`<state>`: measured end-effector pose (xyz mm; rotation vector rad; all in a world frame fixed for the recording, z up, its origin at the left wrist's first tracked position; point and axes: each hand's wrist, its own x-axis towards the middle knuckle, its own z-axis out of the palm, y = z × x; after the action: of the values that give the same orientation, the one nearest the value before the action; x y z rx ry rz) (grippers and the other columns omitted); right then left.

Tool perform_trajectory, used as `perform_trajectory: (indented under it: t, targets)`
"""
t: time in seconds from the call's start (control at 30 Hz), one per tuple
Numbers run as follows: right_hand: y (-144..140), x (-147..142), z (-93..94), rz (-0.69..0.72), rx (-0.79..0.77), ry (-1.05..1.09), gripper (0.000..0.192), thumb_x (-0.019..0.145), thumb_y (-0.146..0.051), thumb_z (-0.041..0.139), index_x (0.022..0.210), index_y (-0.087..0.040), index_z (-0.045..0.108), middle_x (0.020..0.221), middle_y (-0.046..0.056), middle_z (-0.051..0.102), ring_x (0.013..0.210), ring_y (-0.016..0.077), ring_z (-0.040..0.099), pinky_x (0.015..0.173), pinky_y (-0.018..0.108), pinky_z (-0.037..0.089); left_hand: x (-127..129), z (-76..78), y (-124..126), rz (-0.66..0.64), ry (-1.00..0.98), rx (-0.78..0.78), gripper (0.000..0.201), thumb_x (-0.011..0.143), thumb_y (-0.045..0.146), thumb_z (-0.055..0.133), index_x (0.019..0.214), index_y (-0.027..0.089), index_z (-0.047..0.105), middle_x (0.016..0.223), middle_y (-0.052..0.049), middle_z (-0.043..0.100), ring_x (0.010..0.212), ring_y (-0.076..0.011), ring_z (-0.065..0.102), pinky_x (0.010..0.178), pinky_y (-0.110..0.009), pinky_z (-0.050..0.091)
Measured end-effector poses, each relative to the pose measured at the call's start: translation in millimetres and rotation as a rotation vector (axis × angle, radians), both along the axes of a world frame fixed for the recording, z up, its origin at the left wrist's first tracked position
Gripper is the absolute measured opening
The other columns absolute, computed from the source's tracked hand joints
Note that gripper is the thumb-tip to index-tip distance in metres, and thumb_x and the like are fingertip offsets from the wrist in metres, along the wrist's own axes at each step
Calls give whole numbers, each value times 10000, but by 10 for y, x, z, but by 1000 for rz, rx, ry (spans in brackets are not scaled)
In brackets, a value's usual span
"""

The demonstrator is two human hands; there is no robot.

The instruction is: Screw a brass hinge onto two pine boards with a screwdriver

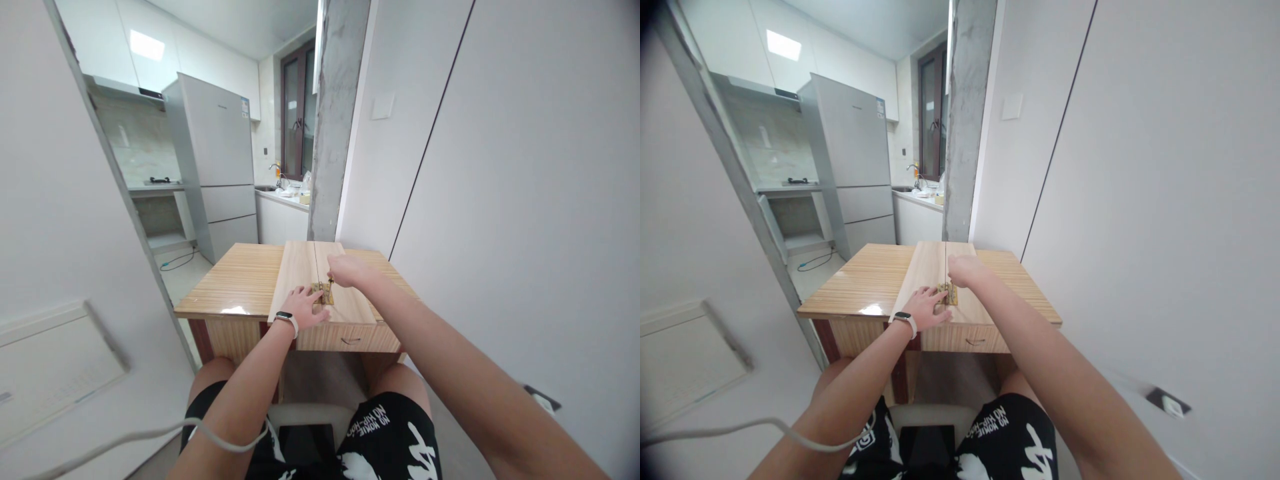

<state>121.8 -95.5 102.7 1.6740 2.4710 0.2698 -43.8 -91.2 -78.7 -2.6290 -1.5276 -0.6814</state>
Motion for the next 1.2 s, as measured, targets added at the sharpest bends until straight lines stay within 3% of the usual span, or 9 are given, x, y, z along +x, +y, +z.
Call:
perform_trajectory:
  t: [0.23, 0.47, 0.67, 0.87, 1.2]
  targets:
    - [22, -81, -4, -15, 18, 15, 401, 976, -414, 512, 1182, -125, 700, 1207, 223, 700, 1127, 318, 668, 899, 387, 509, -6, -7, 6, 3, 0, 1, 711, 860, 755, 495, 1442, 347, 536, 1414, -79, 560, 1293, -363, 446, 1076, -539, 372]
    - [58, -104, -33, -151, 27, 88, 412, 970, -365, 457, 1176, -115, 712, 1196, 221, 706, 1134, 317, 667, 884, 375, 509, -3, 11, -5, 16, 3, -23, 714, 862, 759, 485, 1451, 357, 523, 1424, -76, 554, 1305, -366, 439, 1086, -542, 360]
    - [11, -38, -7, -39, -24, 77, 456, 974, -326, 450, 1377, -127, 524, 1261, 204, 676, 1100, 299, 676, 844, 364, 506, -5, -1, 8, 13, 1, -15, 713, 861, 767, 475, 1442, 356, 530, 1412, -75, 558, 1301, -360, 438, 1081, -533, 365]
    - [-9, 29, 53, 60, -14, -2, 345, 998, -365, 501, 1251, -148, 589, 1232, 189, 687, 1114, 287, 666, 862, 346, 492, 0, 13, -1, 11, 0, -30, 729, 861, 768, 477, 1454, 347, 525, 1413, -80, 557, 1303, -366, 430, 1084, -542, 361]
    - [2, -21, 39, 14, 41, -9, 438, 1010, -434, 456, 1222, -118, 672, 1201, 227, 697, 1128, 312, 666, 926, 393, 492, 11, 34, -24, 12, 8, -39, 717, 869, 757, 482, 1462, 355, 516, 1420, -76, 554, 1312, -368, 425, 1093, -547, 352]
